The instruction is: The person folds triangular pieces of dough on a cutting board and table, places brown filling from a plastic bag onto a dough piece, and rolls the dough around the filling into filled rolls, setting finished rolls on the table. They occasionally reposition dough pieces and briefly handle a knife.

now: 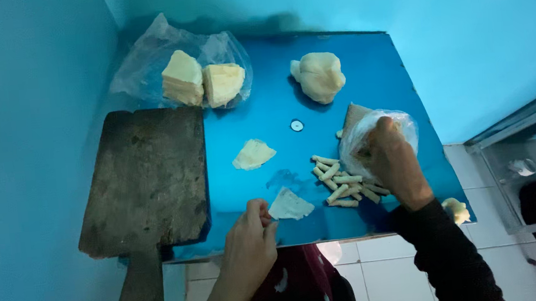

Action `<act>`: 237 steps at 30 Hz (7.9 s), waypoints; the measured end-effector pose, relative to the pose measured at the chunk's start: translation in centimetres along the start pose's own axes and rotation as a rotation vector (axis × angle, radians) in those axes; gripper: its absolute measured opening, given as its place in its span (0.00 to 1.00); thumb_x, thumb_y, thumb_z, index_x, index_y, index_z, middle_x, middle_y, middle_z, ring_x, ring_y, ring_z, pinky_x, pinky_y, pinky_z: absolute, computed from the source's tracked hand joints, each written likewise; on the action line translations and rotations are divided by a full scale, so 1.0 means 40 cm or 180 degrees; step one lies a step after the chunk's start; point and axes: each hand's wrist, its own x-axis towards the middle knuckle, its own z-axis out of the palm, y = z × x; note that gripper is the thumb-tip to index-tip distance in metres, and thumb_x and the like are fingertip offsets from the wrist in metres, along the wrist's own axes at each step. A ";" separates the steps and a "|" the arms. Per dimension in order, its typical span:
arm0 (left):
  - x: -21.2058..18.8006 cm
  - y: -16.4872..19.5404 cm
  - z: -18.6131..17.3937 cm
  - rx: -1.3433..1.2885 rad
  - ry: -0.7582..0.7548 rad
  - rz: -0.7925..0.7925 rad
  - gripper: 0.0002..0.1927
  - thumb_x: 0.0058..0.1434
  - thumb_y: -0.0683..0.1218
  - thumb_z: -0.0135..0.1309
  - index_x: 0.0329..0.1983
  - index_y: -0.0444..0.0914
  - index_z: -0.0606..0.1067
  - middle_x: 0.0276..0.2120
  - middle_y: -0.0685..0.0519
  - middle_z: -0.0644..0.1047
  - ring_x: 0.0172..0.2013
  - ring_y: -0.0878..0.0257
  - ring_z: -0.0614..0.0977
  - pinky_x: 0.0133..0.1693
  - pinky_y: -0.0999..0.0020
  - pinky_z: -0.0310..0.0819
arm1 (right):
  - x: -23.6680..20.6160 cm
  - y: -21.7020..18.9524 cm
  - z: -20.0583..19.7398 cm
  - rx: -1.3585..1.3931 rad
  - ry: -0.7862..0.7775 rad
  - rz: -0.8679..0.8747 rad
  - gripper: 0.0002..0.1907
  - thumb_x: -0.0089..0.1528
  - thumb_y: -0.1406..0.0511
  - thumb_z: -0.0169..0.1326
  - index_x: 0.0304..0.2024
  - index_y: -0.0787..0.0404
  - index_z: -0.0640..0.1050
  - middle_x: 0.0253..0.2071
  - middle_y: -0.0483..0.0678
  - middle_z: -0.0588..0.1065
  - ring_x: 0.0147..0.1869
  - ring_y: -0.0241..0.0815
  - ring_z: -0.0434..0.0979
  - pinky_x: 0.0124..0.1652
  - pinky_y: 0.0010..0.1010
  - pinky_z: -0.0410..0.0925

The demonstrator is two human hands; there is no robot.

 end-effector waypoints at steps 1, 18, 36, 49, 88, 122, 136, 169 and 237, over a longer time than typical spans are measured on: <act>-0.002 -0.002 -0.003 -0.0058 0.0052 0.0089 0.16 0.62 0.41 0.57 0.52 0.35 0.68 0.38 0.43 0.80 0.40 0.49 0.84 0.38 0.52 0.78 | 0.004 -0.001 -0.020 -0.0074 -0.0053 -0.0134 0.20 0.57 0.69 0.64 0.46 0.66 0.69 0.50 0.69 0.73 0.39 0.58 0.82 0.36 0.41 0.76; 0.013 -0.026 0.012 0.0048 0.0589 0.0867 0.04 0.66 0.40 0.54 0.38 0.34 0.72 0.35 0.44 0.77 0.38 0.46 0.80 0.36 0.51 0.74 | -0.129 -0.291 0.110 0.1556 -0.0597 -0.1048 0.33 0.64 0.71 0.56 0.70 0.62 0.60 0.46 0.51 0.82 0.50 0.48 0.84 0.44 0.36 0.76; 0.007 -0.032 0.023 0.0303 0.0752 0.0906 0.03 0.67 0.40 0.53 0.40 0.36 0.73 0.34 0.45 0.77 0.38 0.46 0.80 0.36 0.51 0.74 | -0.155 -0.292 0.062 0.0207 -0.0736 -0.0968 0.43 0.61 0.73 0.54 0.76 0.48 0.55 0.41 0.49 0.78 0.43 0.47 0.79 0.39 0.39 0.74; -0.001 -0.030 0.043 0.0034 0.0664 0.1300 0.15 0.62 0.35 0.53 0.52 0.32 0.74 0.43 0.42 0.80 0.45 0.45 0.80 0.43 0.51 0.76 | -0.133 -0.306 0.043 0.1467 -0.1075 -0.0793 0.48 0.58 0.82 0.50 0.77 0.56 0.50 0.58 0.60 0.74 0.58 0.56 0.78 0.52 0.44 0.74; 0.156 -0.027 -0.004 0.1160 -0.0463 0.0678 0.07 0.67 0.46 0.55 0.39 0.38 0.76 0.33 0.47 0.77 0.39 0.51 0.81 0.45 0.54 0.73 | -0.045 -0.302 0.107 0.1515 -0.1420 -0.0457 0.48 0.62 0.72 0.55 0.79 0.55 0.45 0.37 0.51 0.79 0.40 0.46 0.79 0.43 0.40 0.72; 0.141 -0.062 0.038 0.2000 0.1552 0.1168 0.28 0.68 0.44 0.52 0.69 0.29 0.63 0.65 0.36 0.67 0.67 0.41 0.66 0.64 0.34 0.56 | -0.076 -0.335 0.181 0.0249 -0.0340 -0.0763 0.38 0.67 0.72 0.51 0.78 0.59 0.54 0.56 0.50 0.80 0.62 0.47 0.78 0.69 0.55 0.56; 0.203 -0.110 0.018 0.0840 0.1493 0.0735 0.25 0.64 0.32 0.49 0.66 0.26 0.65 0.58 0.31 0.70 0.56 0.37 0.74 0.51 0.49 0.74 | 0.044 -0.352 0.169 0.0934 0.0203 -0.1112 0.44 0.61 0.73 0.54 0.77 0.62 0.52 0.51 0.52 0.80 0.51 0.53 0.78 0.52 0.44 0.66; 0.089 -0.089 -0.008 0.1323 0.1063 0.1054 0.19 0.65 0.37 0.51 0.60 0.36 0.74 0.54 0.45 0.77 0.54 0.49 0.77 0.58 0.45 0.66 | -0.093 -0.365 0.040 0.1578 -0.0649 -0.0235 0.31 0.63 0.70 0.55 0.69 0.65 0.63 0.44 0.53 0.84 0.47 0.50 0.85 0.44 0.38 0.74; 0.141 -0.066 -0.052 -0.1456 0.1267 0.0591 0.16 0.69 0.47 0.55 0.57 0.37 0.80 0.39 0.50 0.84 0.36 0.70 0.85 0.35 0.70 0.82 | -0.053 -0.312 -0.006 0.1476 0.0113 -0.0177 0.41 0.64 0.67 0.57 0.77 0.60 0.55 0.41 0.53 0.83 0.43 0.48 0.86 0.40 0.37 0.77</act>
